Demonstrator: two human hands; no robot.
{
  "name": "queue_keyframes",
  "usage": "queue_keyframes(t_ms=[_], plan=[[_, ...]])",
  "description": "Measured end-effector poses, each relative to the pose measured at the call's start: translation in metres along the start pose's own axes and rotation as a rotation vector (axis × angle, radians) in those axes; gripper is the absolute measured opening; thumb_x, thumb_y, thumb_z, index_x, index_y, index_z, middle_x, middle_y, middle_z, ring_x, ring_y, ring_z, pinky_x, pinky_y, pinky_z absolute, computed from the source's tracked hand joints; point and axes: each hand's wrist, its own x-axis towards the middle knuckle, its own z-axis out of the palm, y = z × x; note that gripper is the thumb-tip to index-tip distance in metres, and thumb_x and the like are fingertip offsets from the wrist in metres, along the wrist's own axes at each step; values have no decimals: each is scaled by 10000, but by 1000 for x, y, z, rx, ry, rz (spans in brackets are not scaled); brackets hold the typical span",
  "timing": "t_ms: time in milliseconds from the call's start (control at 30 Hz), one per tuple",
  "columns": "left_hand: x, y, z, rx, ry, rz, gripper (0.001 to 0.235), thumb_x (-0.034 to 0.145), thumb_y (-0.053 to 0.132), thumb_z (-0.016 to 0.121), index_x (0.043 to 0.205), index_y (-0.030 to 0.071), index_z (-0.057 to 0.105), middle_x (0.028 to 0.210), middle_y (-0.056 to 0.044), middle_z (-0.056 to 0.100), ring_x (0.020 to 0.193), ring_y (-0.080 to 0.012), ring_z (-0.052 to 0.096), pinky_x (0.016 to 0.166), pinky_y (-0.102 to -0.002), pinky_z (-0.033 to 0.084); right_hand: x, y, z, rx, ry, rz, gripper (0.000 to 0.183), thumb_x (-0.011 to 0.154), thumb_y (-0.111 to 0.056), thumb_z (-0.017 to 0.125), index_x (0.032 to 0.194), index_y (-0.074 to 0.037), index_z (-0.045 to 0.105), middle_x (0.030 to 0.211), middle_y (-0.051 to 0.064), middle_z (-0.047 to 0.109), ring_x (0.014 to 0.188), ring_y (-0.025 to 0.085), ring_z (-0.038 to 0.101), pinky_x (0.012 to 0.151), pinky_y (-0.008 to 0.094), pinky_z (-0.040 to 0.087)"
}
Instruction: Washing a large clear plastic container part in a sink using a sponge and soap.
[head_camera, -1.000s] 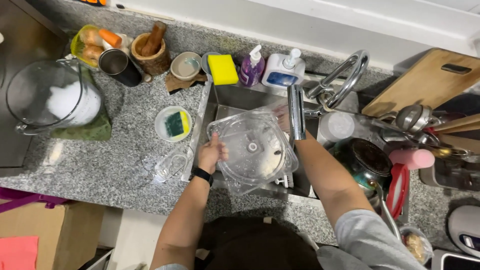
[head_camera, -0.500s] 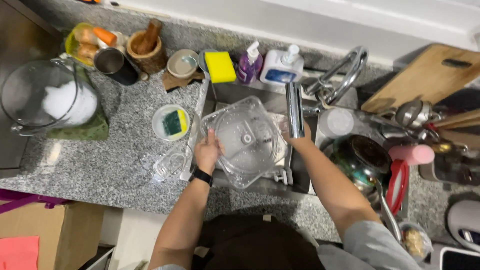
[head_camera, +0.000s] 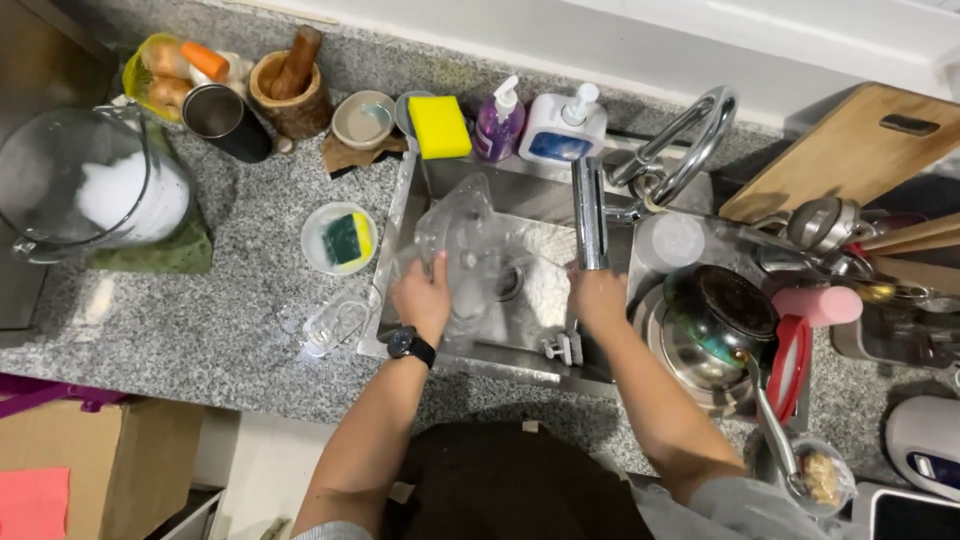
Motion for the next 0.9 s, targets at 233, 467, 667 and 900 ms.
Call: queue_keyframes(t_ms=[233, 467, 667, 900], plan=[[61, 2, 36, 491, 28, 312, 500, 992, 593, 541, 1045, 128, 717, 840, -119, 732, 798, -338, 757, 679, -514, 607, -21, 7, -6, 189, -120, 175, 245, 982, -361, 592, 1160, -286, 744, 1085, 73, 668, 1034, 321, 688, 876, 460, 377], [123, -6, 85, 775, -191, 359, 379, 1018, 346, 486, 992, 32, 697, 822, -161, 748, 807, -338, 759, 661, -516, 618, -8, -13, -6, 253, -240, 198, 210, 880, -231, 617, 990, -238, 796, 893, 84, 778, 936, 340, 765, 820, 421, 412], [133, -26, 104, 756, -221, 266, 323, 1033, 240, 443, 1074, 7, 665, 889, -134, 751, 859, -323, 763, 706, -521, 612, -53, -51, -19, 424, -570, 9, 280, 790, -116, 659, 1031, -71, 795, 892, 235, 763, 925, 433, 755, 784, 487, 591], [63, 19, 23, 699, -371, 212, 608, 1002, 407, 561, 1429, -4, 424, 1414, -205, 516, 1232, -357, 576, 931, -532, 547, -59, -113, -87, 638, -361, -22, 274, 1007, -243, 554, 1089, -67, 747, 926, 185, 759, 922, 412, 752, 781, 499, 606]])
